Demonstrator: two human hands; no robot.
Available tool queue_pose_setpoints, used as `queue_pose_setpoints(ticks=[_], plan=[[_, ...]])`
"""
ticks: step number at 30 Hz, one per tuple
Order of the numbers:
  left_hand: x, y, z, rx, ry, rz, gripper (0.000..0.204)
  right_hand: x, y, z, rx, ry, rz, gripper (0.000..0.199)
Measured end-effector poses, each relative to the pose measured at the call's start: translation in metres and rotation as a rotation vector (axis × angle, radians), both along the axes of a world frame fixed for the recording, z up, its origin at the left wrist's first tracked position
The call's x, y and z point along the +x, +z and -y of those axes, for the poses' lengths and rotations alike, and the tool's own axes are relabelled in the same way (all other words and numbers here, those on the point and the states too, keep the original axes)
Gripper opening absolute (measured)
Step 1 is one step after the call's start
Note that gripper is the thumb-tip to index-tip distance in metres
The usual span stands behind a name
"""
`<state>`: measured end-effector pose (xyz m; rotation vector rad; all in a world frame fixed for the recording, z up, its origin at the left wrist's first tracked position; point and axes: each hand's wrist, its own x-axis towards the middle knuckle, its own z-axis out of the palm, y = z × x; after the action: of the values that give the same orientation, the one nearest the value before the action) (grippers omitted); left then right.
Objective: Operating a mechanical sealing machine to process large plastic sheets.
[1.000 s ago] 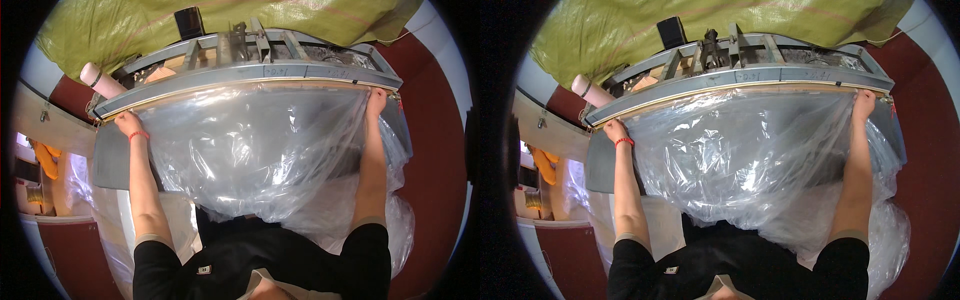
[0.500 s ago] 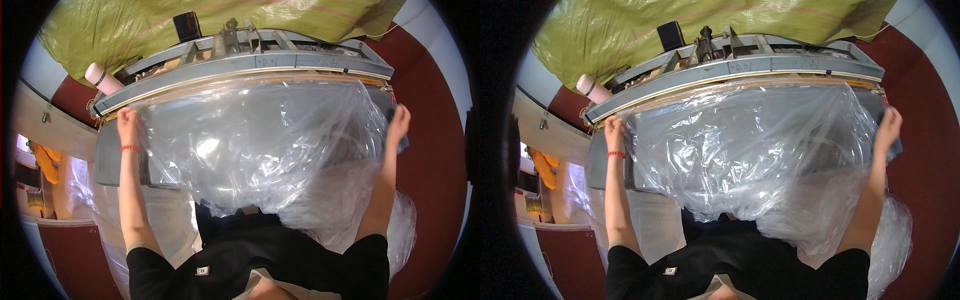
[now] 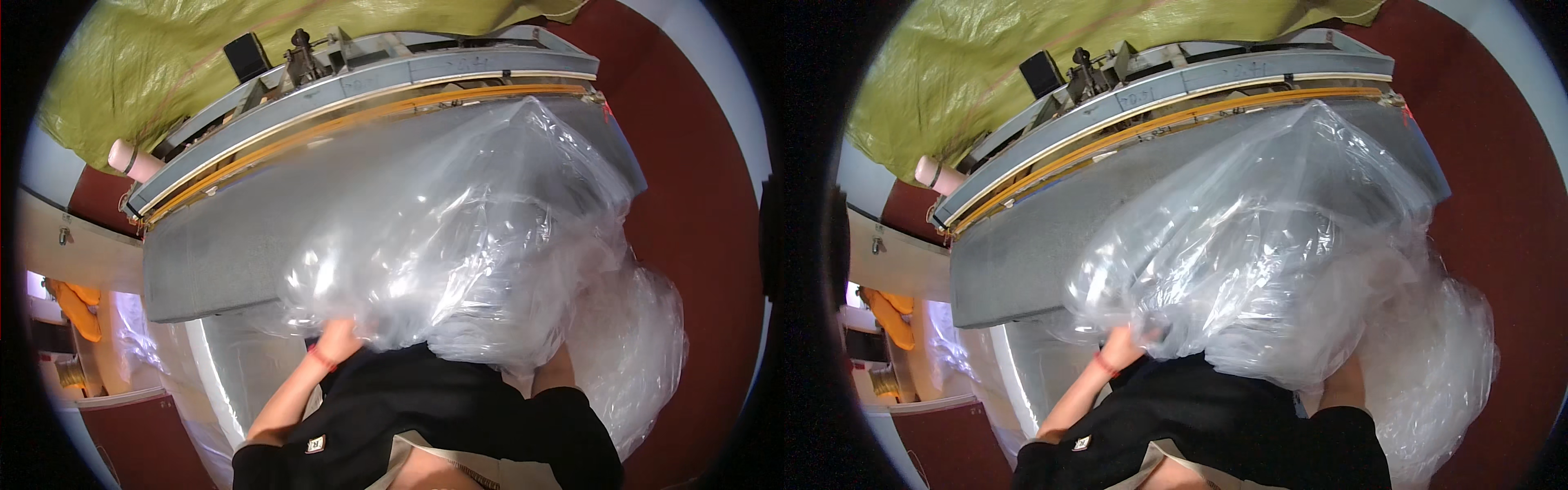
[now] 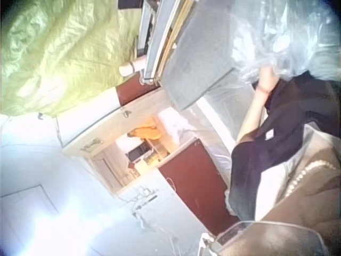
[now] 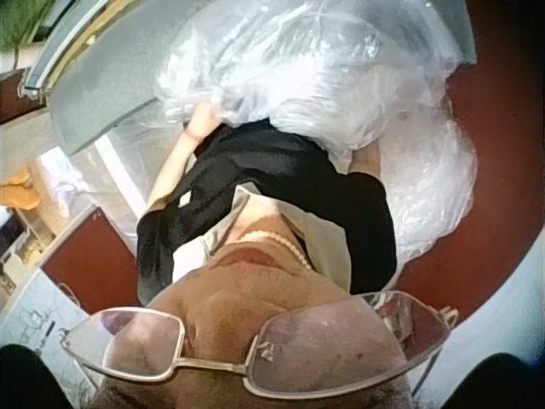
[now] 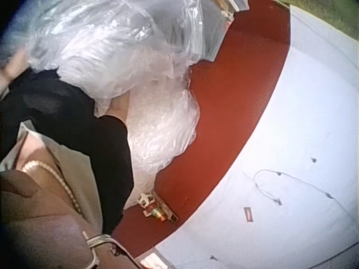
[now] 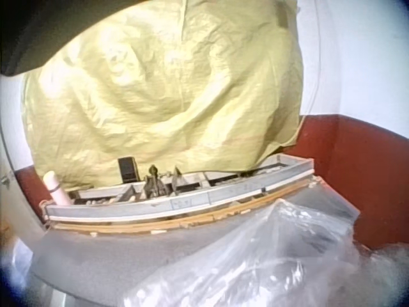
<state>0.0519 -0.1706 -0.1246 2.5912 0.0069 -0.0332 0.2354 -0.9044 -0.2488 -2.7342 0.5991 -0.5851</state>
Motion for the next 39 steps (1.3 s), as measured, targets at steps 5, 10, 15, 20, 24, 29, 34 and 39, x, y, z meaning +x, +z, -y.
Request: queue_pose_setpoints(ticks=[5, 10, 15, 20, 24, 29, 34, 39], plan=[[0.087, -0.042, 0.063, 0.001, -0.328, 0.164, 0.03, -0.09, 0.028, 0.039, -0.046, -0.158, 0.06, 0.04], [0.122, -0.047, 0.138, -0.151, -0.588, 0.442, 0.031, -0.139, 0.072, 0.082, -0.113, -0.246, 0.131, 0.041], [0.103, 0.025, 0.122, -0.204, -0.689, 0.105, 0.039, -0.172, 0.13, 0.124, -0.197, -0.309, 0.191, 0.043], [0.049, 0.023, -0.003, -0.04, -0.12, -0.11, 0.035, -0.154, 0.189, 0.133, -0.255, -0.319, 0.258, 0.044], [-0.065, -0.057, -0.11, -0.201, 0.449, 0.128, 0.024, -0.065, 0.214, 0.101, -0.248, -0.22, 0.298, 0.045], [-0.155, -0.105, -0.224, 0.043, 0.96, 0.303, 0.02, 0.097, 0.196, -0.018, -0.172, -0.001, 0.32, 0.047], [-0.244, -0.067, -0.302, 0.31, 1.29, 0.256, 0.034, 0.178, 0.188, -0.121, -0.125, 0.07, 0.363, 0.049], [-0.328, -0.07, -0.299, 0.486, 1.367, -0.011, 0.019, 0.197, 0.224, -0.35, -0.056, 0.622, 0.297, 0.048]])
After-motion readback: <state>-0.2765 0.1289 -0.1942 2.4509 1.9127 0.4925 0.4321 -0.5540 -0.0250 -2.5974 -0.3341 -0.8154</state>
